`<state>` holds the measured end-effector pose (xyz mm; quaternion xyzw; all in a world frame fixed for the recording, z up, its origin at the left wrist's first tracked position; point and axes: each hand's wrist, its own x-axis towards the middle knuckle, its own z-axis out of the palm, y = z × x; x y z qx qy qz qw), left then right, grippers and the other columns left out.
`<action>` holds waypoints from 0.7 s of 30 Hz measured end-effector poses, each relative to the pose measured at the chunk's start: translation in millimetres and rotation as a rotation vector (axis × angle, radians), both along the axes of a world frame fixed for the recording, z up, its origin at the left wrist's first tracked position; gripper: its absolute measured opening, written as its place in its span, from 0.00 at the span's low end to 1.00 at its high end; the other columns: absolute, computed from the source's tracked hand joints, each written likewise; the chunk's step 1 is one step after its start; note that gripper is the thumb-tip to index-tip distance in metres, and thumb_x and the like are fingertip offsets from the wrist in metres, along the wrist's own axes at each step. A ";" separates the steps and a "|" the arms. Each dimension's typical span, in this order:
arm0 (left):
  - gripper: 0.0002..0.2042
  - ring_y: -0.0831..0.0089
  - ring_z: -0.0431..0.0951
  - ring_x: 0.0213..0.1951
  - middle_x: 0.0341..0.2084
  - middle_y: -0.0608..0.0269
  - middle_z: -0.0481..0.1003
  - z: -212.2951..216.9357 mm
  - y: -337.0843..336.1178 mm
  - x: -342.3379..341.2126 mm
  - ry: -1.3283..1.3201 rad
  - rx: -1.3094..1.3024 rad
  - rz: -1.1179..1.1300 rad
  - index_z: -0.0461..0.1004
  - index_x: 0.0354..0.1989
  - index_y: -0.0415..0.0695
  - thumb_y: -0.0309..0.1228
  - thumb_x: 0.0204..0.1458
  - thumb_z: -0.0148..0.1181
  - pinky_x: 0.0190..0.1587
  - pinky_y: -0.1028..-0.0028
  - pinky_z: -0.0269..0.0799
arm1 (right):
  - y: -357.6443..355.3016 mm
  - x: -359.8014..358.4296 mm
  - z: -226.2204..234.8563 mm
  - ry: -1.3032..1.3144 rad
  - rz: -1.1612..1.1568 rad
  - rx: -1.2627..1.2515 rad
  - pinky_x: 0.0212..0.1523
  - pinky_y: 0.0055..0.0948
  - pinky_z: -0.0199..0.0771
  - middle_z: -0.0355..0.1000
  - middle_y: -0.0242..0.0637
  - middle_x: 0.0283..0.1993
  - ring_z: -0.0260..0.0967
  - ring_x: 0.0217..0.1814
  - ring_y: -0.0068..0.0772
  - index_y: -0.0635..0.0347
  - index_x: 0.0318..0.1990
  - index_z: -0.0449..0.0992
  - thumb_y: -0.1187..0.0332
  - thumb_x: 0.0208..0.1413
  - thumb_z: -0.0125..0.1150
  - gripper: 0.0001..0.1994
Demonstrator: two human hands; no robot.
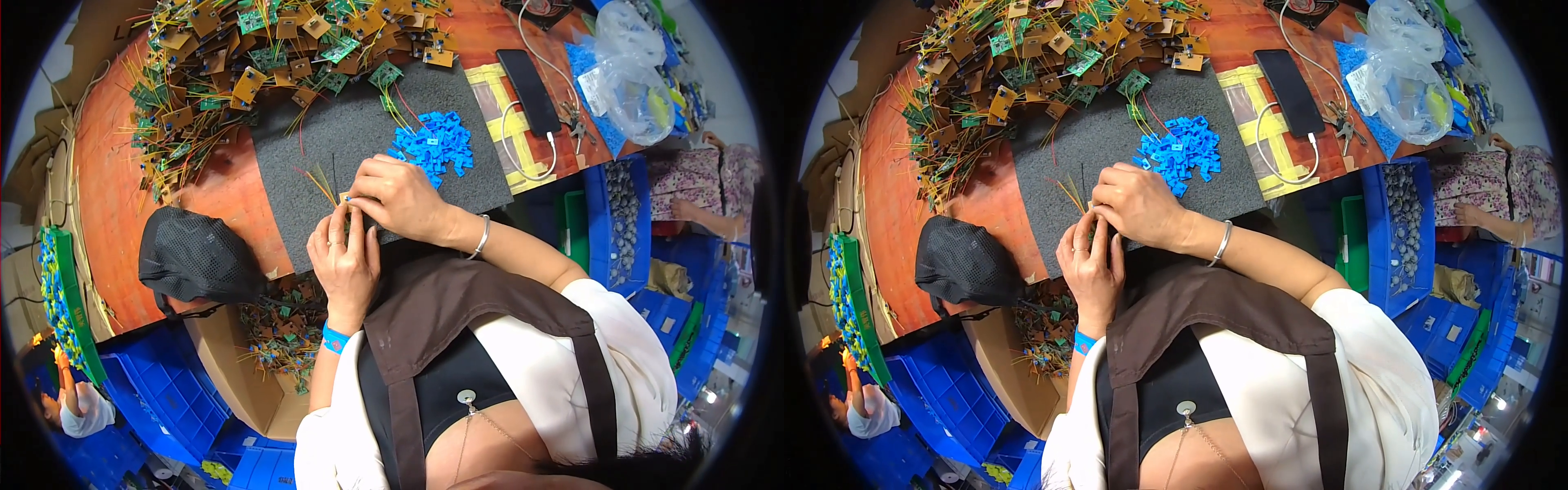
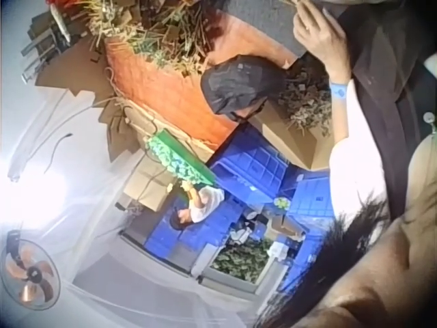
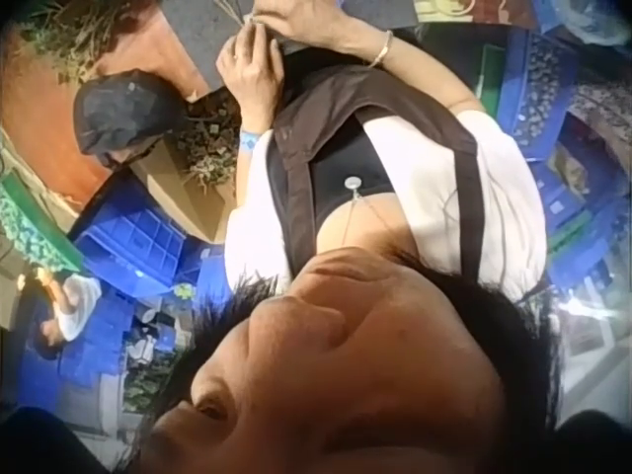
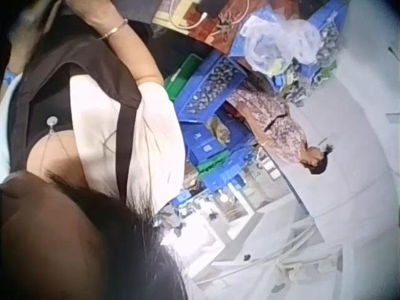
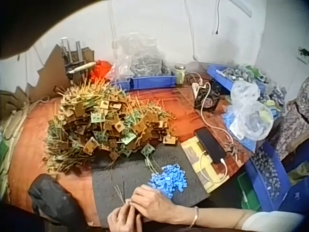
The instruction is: The recorder is seen threading small blue plastic pieces onto wires at a factory workbench.
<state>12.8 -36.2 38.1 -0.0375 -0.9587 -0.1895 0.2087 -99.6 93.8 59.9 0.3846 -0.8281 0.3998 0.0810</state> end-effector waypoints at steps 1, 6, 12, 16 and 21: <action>0.19 0.56 0.73 0.53 0.55 0.55 0.75 0.7 1.1 0.0 -0.008 0.001 0.027 0.78 0.54 0.37 0.31 0.54 0.65 0.55 0.59 0.67 | -3.8 -0.3 -3.4 -0.059 -0.007 0.014 0.37 0.39 0.76 0.73 0.37 0.33 0.73 0.39 0.42 0.60 0.29 0.79 0.69 0.50 0.68 0.05; 0.19 0.57 0.73 0.54 0.55 0.56 0.75 2.1 0.6 -0.6 0.013 0.008 0.035 0.78 0.53 0.39 0.31 0.54 0.65 0.55 0.59 0.67 | -12.8 -3.9 -8.1 -0.134 -0.041 0.088 0.39 0.40 0.76 0.73 0.36 0.32 0.74 0.40 0.42 0.58 0.28 0.79 0.67 0.49 0.68 0.06; 0.18 0.57 0.74 0.53 0.54 0.56 0.75 -0.2 -0.5 -2.9 0.022 -0.001 0.023 0.78 0.53 0.39 0.30 0.53 0.65 0.54 0.59 0.67 | -16.4 -13.1 -8.6 -0.219 -0.017 0.172 0.42 0.42 0.77 0.74 0.35 0.34 0.75 0.43 0.42 0.55 0.28 0.80 0.66 0.49 0.67 0.05; 0.17 0.56 0.74 0.53 0.53 0.55 0.75 1.5 0.9 -0.7 0.021 0.011 0.018 0.79 0.51 0.38 0.29 0.52 0.65 0.54 0.58 0.67 | -18.7 -11.7 -3.9 -0.234 0.016 0.263 0.43 0.41 0.78 0.76 0.33 0.35 0.75 0.47 0.41 0.53 0.28 0.81 0.66 0.49 0.67 0.04; 0.16 0.55 0.74 0.53 0.53 0.57 0.76 -3.9 1.3 0.7 0.022 0.014 0.048 0.80 0.49 0.39 0.27 0.52 0.65 0.55 0.58 0.66 | -22.1 -10.7 -10.0 -0.178 0.023 0.290 0.41 0.41 0.79 0.78 0.33 0.36 0.76 0.47 0.40 0.55 0.28 0.81 0.66 0.47 0.66 0.04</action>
